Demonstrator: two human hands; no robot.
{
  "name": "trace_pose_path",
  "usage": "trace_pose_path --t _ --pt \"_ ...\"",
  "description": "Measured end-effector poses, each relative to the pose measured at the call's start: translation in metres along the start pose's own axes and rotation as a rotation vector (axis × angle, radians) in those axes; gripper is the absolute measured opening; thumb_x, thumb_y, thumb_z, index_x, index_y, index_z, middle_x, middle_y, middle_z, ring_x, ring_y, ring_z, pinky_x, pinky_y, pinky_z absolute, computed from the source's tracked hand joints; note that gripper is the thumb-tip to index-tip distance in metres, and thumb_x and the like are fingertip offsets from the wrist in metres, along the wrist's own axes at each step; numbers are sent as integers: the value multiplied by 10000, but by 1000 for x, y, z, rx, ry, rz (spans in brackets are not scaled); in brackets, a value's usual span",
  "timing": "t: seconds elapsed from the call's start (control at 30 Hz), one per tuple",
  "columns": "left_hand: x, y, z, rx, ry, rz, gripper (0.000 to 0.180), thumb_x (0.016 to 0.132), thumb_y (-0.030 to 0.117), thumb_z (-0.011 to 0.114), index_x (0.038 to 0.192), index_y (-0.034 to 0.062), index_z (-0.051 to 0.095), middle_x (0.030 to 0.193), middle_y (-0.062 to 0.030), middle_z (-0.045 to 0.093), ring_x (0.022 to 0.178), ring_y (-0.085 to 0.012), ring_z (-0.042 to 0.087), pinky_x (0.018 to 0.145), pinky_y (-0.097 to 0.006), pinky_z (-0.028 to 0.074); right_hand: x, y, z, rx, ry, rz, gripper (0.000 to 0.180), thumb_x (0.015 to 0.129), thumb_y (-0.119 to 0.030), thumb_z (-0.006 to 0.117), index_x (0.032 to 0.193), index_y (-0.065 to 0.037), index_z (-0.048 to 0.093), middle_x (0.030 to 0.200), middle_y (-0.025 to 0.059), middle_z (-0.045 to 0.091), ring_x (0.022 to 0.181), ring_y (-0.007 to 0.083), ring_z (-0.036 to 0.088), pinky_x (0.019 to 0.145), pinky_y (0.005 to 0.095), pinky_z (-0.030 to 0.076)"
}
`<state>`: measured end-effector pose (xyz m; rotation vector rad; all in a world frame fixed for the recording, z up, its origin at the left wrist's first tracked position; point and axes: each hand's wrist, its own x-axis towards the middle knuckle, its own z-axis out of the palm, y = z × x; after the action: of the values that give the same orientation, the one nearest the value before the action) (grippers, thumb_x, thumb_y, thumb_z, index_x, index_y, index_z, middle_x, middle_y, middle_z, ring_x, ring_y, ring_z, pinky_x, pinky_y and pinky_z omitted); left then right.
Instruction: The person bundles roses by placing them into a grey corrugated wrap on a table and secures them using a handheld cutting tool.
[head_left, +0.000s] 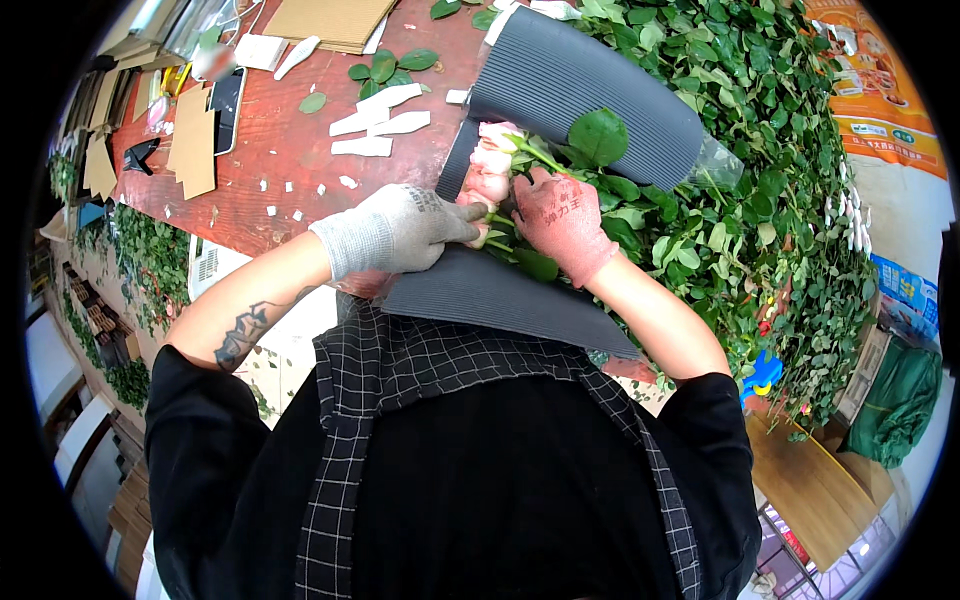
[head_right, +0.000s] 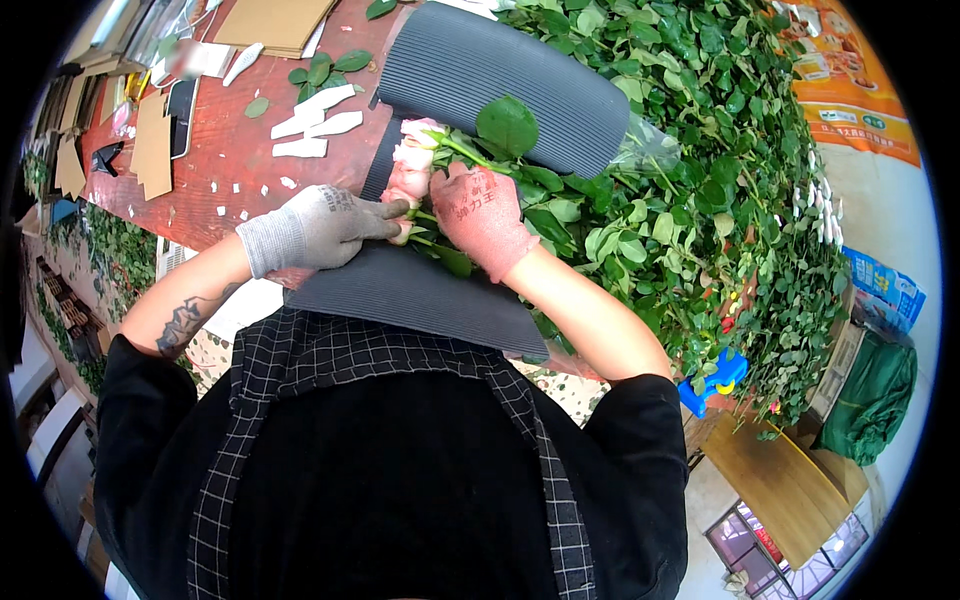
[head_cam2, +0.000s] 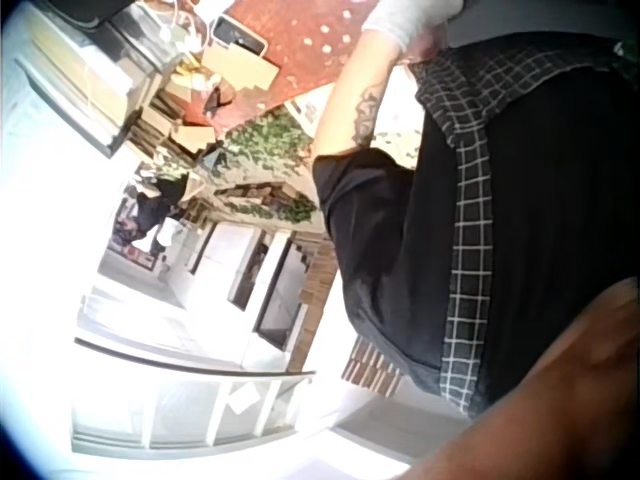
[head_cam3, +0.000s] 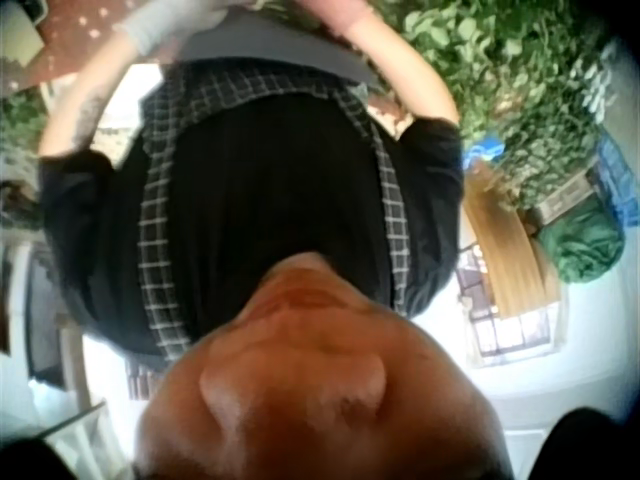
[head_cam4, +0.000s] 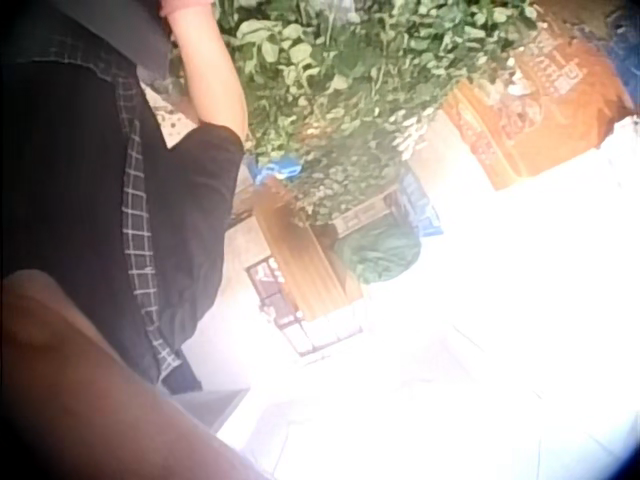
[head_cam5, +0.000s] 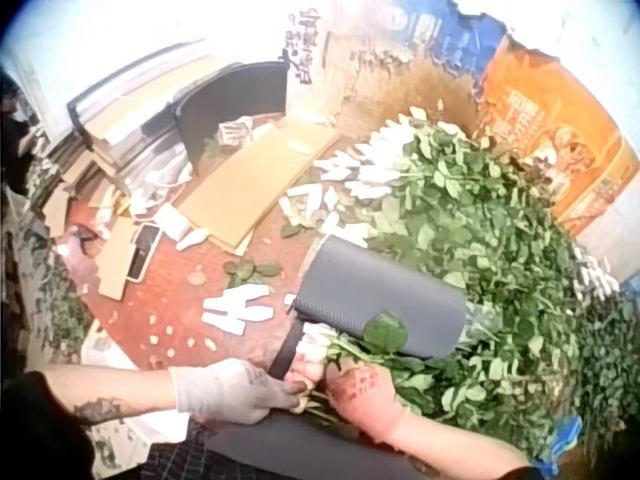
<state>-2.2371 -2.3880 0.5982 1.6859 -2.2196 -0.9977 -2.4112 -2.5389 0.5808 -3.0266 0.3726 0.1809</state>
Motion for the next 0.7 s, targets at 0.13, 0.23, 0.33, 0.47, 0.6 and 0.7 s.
trace_pose_path --t 0.13,0.23,0.33,0.47,0.6,0.7 --pt "0 3 -8 -103 12 -54 388 796 86 477 1137 195 626 1245 -50 580 967 -272 628 841 -377 496 8 -3 -7 80 46 -17 106 768 -163 553 802 -80 610 760 90 605 662 257 635 550 375 503" --pt "2 5 -5 -74 -61 -123 390 780 123 498 1130 221 640 1116 -50 642 939 -276 629 824 -389 497 4 4 29 45 117 -67 110 735 -166 582 828 -116 549 750 73 555 626 251 582 511 389 460" --pt "-8 8 -13 -124 -23 -95 457 785 118 498 1211 250 595 1255 -39 579 1050 -239 602 901 -362 481 1 5 14 126 303 -127 107 726 -131 574 827 -108 547 743 68 549 625 240 571 515 369 450" --pt "-5 6 -6 -41 -114 -81 418 781 141 483 1167 232 613 1386 -51 467 1101 -243 580 899 -372 472 6 -14 -4 -61 27 -16 98 747 -106 535 842 -88 548 801 76 587 689 227 609 577 334 476" --pt "-10 15 -25 86 -68 -27 298 767 150 503 1036 161 633 1005 -88 653 904 -275 643 730 -418 507 4 -20 7 -180 7 -43 169 716 -125 574 878 -76 564 795 87 585 715 244 613 563 358 472" --pt "-6 17 -12 107 -120 -112 297 767 155 507 1033 175 636 985 -90 663 887 -277 647 733 -420 509 0 -21 7 -182 28 -31 170 720 -135 569 883 -85 570 768 93 583 686 248 603 572 374 470"
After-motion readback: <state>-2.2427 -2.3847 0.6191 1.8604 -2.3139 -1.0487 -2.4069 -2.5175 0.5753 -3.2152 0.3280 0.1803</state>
